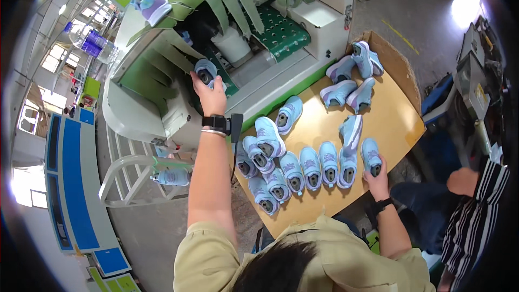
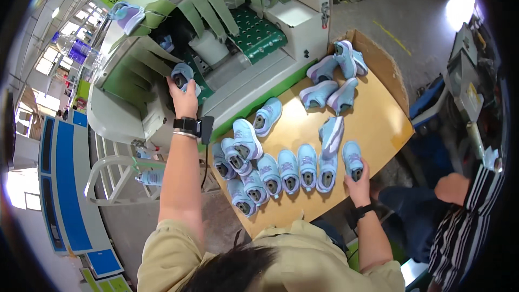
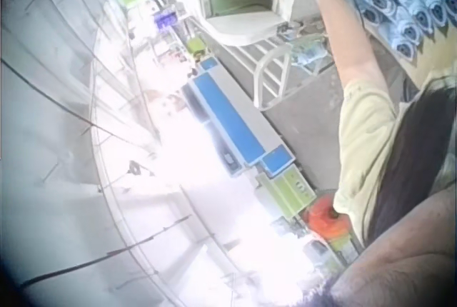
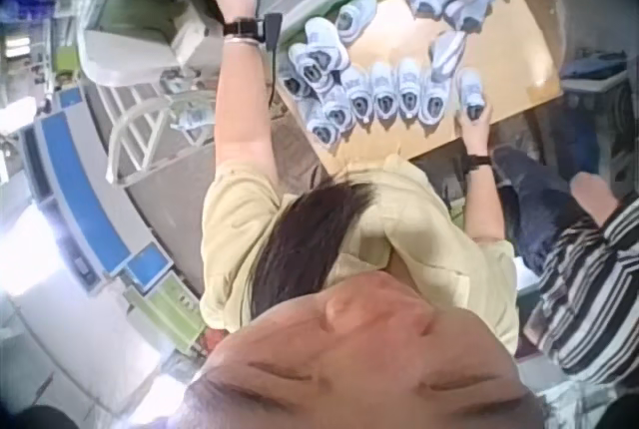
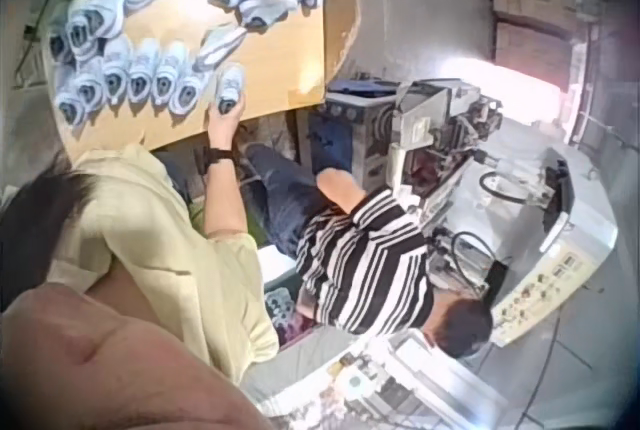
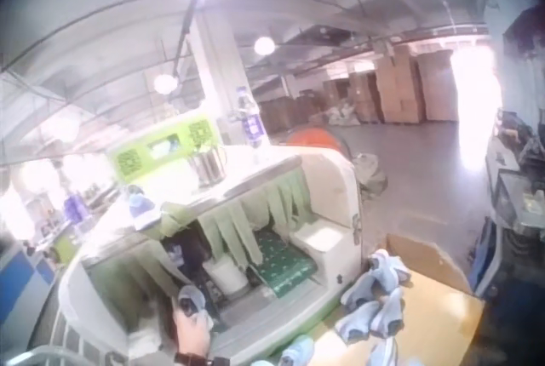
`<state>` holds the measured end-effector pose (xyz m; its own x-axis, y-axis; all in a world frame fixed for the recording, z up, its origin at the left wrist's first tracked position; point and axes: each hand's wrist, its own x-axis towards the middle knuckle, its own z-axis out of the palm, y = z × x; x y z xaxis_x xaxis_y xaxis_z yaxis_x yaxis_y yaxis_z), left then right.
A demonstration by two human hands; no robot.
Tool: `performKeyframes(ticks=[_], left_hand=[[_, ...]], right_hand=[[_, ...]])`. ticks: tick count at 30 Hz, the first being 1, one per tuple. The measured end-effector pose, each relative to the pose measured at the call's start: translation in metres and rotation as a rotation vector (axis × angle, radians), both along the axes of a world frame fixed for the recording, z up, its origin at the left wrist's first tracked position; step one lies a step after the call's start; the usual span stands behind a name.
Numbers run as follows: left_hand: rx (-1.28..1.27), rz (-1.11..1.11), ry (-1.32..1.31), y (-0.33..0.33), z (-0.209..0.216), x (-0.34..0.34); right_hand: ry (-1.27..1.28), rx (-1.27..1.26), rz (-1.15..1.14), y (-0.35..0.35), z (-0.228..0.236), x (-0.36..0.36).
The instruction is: The person picks up light blue and purple sneakers from a white metal rack and places them onto a wooden table. They repeatedly pick up individual shoes and arrange them in neat rows on the table surface.
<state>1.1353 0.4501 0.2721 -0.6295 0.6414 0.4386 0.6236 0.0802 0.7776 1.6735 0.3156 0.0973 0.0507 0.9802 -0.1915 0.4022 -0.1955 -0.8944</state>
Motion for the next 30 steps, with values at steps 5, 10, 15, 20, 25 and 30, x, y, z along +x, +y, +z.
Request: performKeyframes(ticks=[5, 10, 15, 20, 25, 30], left_hand=[[0.010, -0.150, 0.037, -0.055, -0.012, 0.041], [-0.460, -0.372, 0.151, -0.169, -0.061, 0.097], [-0.850, -0.513, 0.303, -0.217, -0.081, 0.157], [-0.933, -0.609, 0.430, -0.239, -0.111, 0.163], [-0.940, -0.576, 0.391, -0.249, -0.122, 0.160], [-0.930, -0.584, 0.411, -0.247, -0.122, 0.161]], right_hand=[[0.145, 0.162, -0.326, 0.027, 0.015, 0.018], [0.283, 0.543, 0.089, 0.134, 0.172, -0.125], [0.123, 0.989, 0.194, 0.254, 0.228, -0.282], [-0.387, 0.675, 0.141, 0.283, 0.160, -0.354], [-0.412, 0.499, 0.373, 0.212, 0.136, -0.297], [-0.839, -0.153, 0.660, 0.189, 0.063, -0.104]])
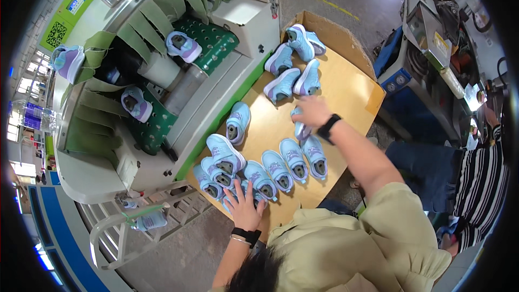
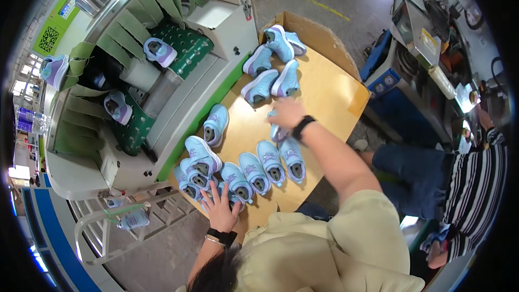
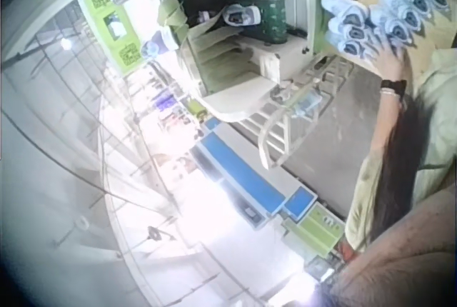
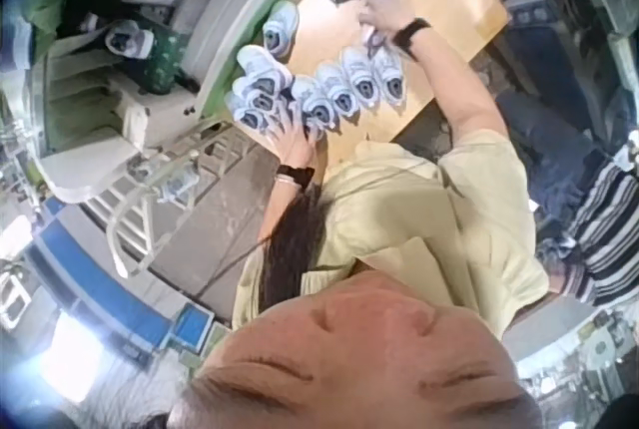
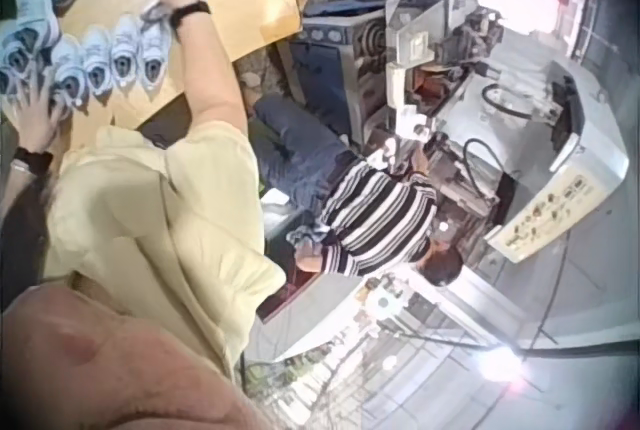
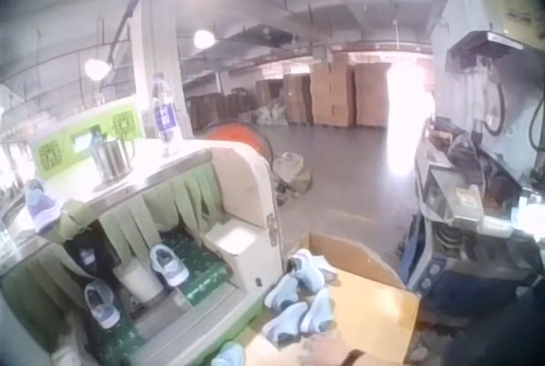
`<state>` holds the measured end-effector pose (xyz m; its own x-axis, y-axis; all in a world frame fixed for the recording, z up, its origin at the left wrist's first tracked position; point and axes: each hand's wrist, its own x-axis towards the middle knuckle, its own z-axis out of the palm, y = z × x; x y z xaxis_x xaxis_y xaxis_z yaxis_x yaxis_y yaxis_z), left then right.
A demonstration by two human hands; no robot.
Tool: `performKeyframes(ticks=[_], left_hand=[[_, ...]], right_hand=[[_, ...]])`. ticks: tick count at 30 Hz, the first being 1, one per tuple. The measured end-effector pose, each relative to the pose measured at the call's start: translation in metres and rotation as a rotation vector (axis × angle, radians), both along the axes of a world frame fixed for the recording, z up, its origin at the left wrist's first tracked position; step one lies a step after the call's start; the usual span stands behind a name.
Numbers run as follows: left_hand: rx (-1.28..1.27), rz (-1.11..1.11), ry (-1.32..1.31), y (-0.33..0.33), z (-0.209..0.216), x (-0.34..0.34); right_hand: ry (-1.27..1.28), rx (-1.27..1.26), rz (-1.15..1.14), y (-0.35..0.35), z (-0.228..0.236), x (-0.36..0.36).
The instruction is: The person picks up light blue and purple sneakers from a white metal rack and places them onto a wooden table. They repeatedly pick up individual shoes and arrange them in neat rows on the table surface.
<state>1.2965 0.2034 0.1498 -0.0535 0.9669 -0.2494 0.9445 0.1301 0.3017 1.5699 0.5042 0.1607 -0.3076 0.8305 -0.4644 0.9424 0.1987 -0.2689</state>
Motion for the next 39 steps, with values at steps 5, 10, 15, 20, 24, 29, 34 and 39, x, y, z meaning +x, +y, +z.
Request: performKeyframes(ticks=[5, 10, 15, 20, 24, 29, 34, 39], left_hand=[[0.013, -0.007, 0.031, 0.003, -0.002, 0.001], [-0.009, -0.003, 0.020, 0.003, 0.005, 0.004], [-0.020, 0.026, 0.099, 0.006, 0.008, 0.013], [0.116, 0.016, 0.018, 0.028, 0.020, 0.070], [0.243, -0.187, -0.130, 0.061, 0.021, 0.120], [0.131, -0.270, -0.016, 0.066, 0.012, 0.121], [0.038, -0.272, -0.249, 0.069, 0.012, 0.096], [0.364, -0.149, -0.399, 0.081, 0.039, 0.048]], right_hand=[[0.300, 0.034, -0.248, -0.037, -0.019, 0.116], [0.276, 0.585, 0.114, -0.089, -0.029, 0.138], [0.391, 0.253, -0.423, -0.153, -0.015, 0.131], [0.372, 0.204, -0.516, -0.219, -0.035, 0.122], [0.405, 0.245, -0.535, -0.234, -0.040, 0.109], [0.495, 0.372, -0.544, -0.238, -0.063, 0.101], [0.515, 0.380, -0.514, -0.240, -0.070, 0.088], [0.512, 0.367, -0.502, -0.238, -0.069, 0.083]])
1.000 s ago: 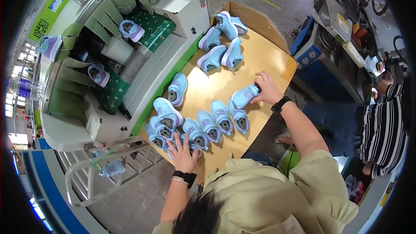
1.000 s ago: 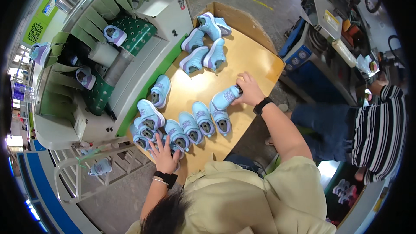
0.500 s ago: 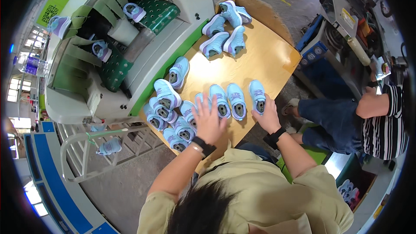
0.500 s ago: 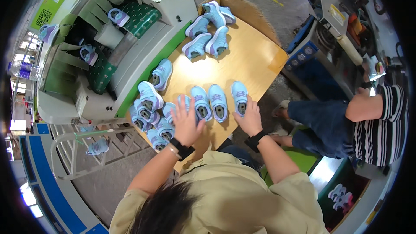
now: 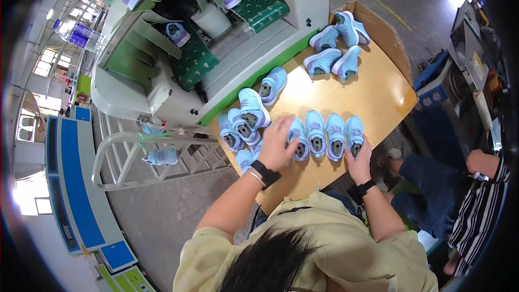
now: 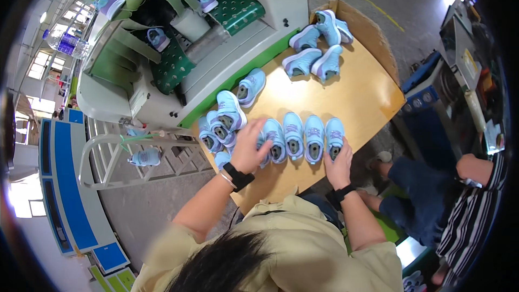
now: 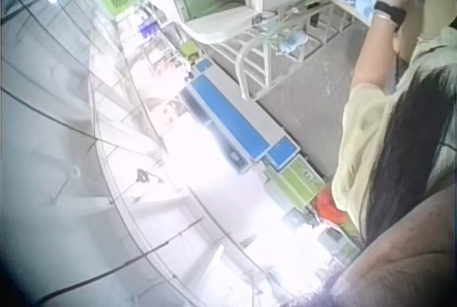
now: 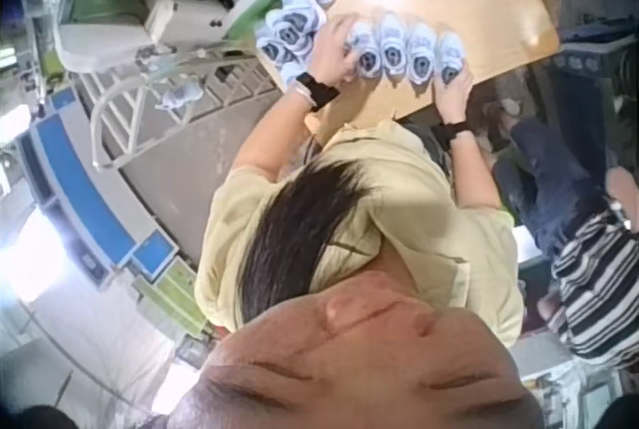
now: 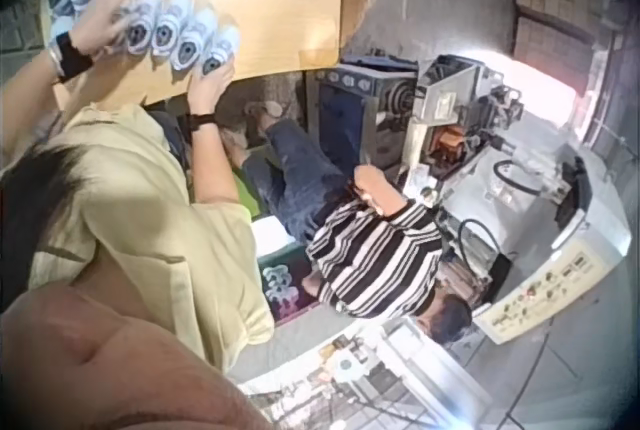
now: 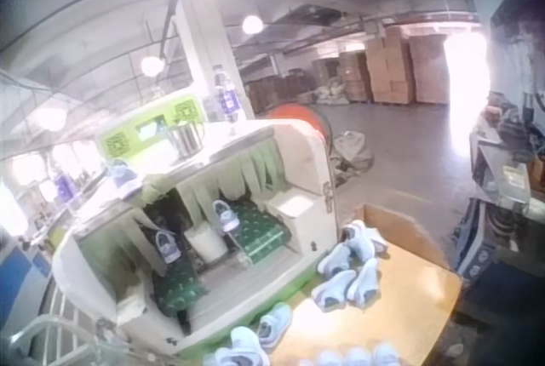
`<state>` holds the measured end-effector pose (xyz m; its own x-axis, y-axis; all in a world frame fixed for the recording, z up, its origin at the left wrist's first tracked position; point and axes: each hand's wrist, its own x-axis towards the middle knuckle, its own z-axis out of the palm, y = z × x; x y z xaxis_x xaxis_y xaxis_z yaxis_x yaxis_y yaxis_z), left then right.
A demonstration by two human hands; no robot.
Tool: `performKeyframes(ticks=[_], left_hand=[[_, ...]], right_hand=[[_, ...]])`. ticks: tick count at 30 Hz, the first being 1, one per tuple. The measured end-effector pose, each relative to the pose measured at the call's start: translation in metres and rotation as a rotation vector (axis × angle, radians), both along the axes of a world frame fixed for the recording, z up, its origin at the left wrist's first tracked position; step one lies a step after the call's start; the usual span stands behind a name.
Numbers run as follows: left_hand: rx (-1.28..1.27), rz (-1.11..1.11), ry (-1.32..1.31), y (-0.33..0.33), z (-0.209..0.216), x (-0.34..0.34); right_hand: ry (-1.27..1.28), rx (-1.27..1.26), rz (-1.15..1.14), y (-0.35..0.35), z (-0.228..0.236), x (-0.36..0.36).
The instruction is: The person picks up light blue and purple sneakers from a white metal rack and places them onto a wooden table. They repeatedly pick up individual shoes and arrange them in neat rows on the table surface.
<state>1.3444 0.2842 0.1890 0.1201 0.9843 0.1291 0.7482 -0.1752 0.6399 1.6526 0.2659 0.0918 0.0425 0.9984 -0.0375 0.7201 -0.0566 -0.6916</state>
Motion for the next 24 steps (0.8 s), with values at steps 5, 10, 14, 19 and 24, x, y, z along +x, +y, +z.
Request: performKeyframes(ticks=[5, 10, 14, 19, 24], left_hand=[[0.103, 0.314, -0.016, 0.024, 0.005, -0.063], [0.096, 0.367, -0.104, 0.037, -0.001, -0.083], [0.049, 0.280, -0.062, 0.037, -0.003, -0.061], [0.001, 0.006, 0.103, 0.022, -0.023, -0.014], [-0.203, -0.289, 0.296, -0.004, -0.034, 0.021]], right_hand=[[-0.012, -0.012, 0.022, 0.001, 0.000, 0.002], [-0.022, -0.027, -0.005, 0.002, 0.003, 0.000], [-0.011, -0.014, -0.008, 0.002, 0.003, -0.001], [-0.005, -0.034, -0.001, 0.002, 0.001, 0.003], [-0.003, -0.131, -0.004, 0.031, -0.019, 0.049]])
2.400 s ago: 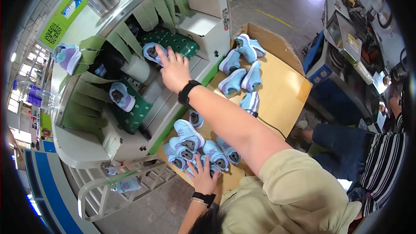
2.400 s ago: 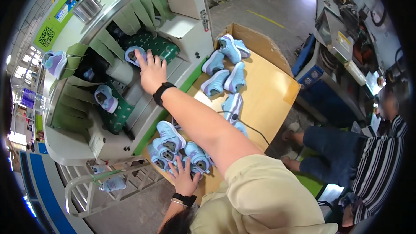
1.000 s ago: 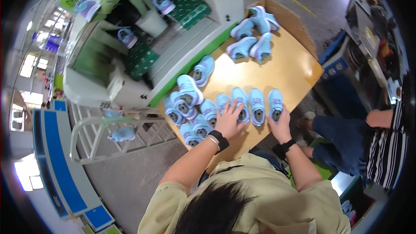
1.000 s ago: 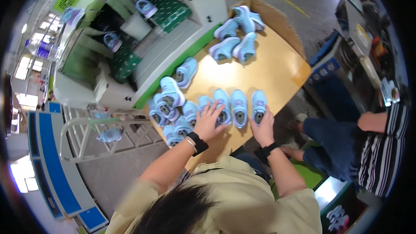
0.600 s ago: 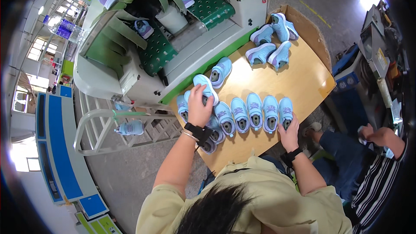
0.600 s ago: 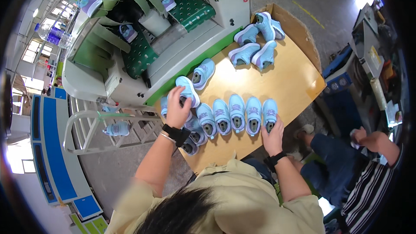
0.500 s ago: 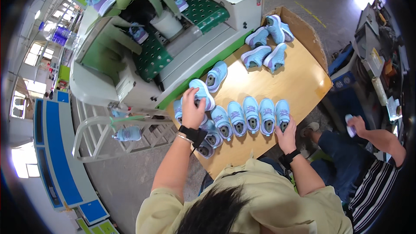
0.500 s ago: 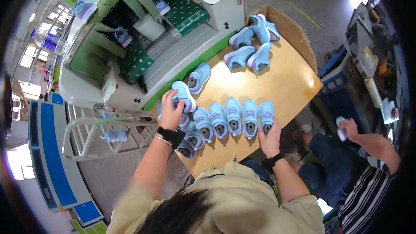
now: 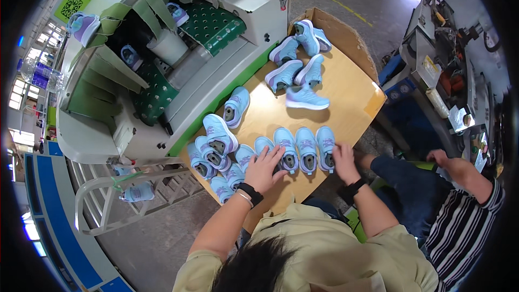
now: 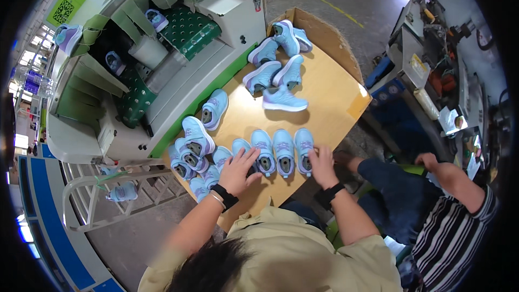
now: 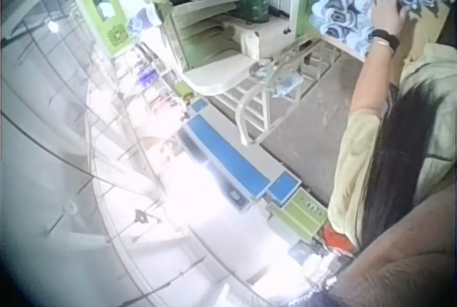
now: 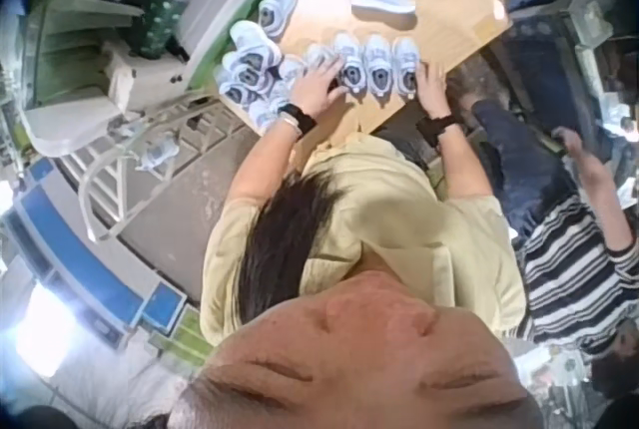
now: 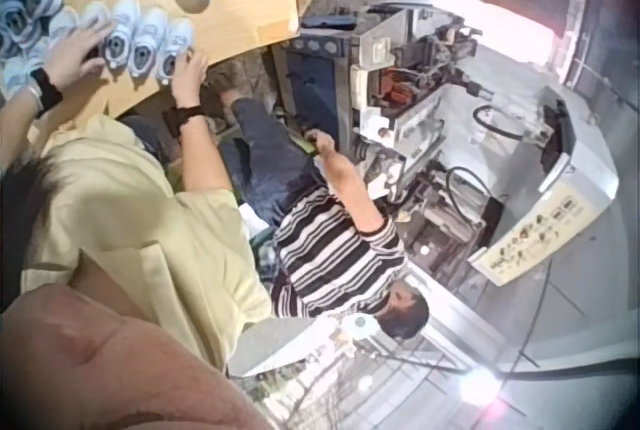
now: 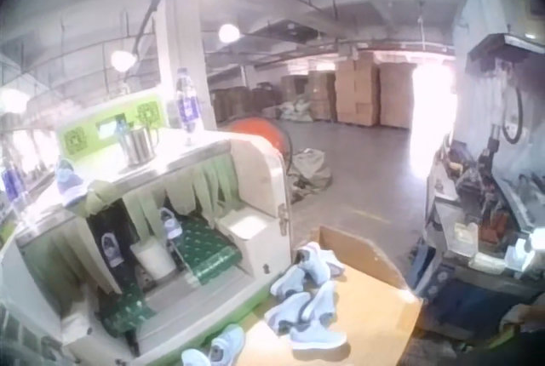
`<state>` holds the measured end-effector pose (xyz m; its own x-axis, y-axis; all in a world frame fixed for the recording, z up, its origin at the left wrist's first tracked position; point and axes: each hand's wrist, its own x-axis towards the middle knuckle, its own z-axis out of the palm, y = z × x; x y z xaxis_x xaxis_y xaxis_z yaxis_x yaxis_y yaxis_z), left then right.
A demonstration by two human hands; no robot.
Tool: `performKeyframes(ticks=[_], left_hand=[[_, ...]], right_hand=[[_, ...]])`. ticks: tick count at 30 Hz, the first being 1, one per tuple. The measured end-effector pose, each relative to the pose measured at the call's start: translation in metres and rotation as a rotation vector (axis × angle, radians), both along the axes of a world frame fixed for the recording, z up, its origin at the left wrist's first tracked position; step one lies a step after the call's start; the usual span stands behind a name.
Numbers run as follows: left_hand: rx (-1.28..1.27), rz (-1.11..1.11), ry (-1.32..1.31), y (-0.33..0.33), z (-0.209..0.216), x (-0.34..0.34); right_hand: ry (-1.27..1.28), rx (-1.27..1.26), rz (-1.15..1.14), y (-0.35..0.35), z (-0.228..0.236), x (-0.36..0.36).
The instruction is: The person picks up light blue and purple sneakers from a white metal rack and places them onto a wooden table. They repeatedly pick up individual shoes and arrange them in neat rows on the table surface.
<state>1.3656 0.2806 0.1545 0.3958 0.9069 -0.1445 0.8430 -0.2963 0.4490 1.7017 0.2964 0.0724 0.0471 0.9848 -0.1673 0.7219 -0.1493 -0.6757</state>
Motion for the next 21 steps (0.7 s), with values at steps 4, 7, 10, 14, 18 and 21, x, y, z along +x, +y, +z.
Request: performKeyframes(ticks=[4, 7, 10, 14, 18, 21], left_hand=[[-0.064, 0.009, -0.062, 0.003, -0.005, -0.002], [-0.106, 0.008, -0.059, 0.008, 0.005, -0.005], [-0.197, 0.055, -0.128, 0.011, 0.014, -0.005], [-0.223, 0.343, -0.493, 0.016, 0.029, -0.022], [-0.439, 0.708, -1.322, 0.025, 0.029, -0.031], [-0.996, 0.659, -1.783, 0.029, 0.042, -0.023]], right_hand=[[-0.123, 0.235, 0.052, 0.080, 0.040, 0.003], [-0.069, 0.287, 0.329, 0.142, 0.060, -0.026], [-0.117, 0.096, 0.435, 0.183, 0.038, -0.063], [-0.079, 0.137, 0.550, 0.203, 0.035, -0.078], [0.244, 0.064, 0.872, 0.142, 0.144, -0.093], [0.354, 0.208, 0.747, 0.096, 0.158, -0.096]])
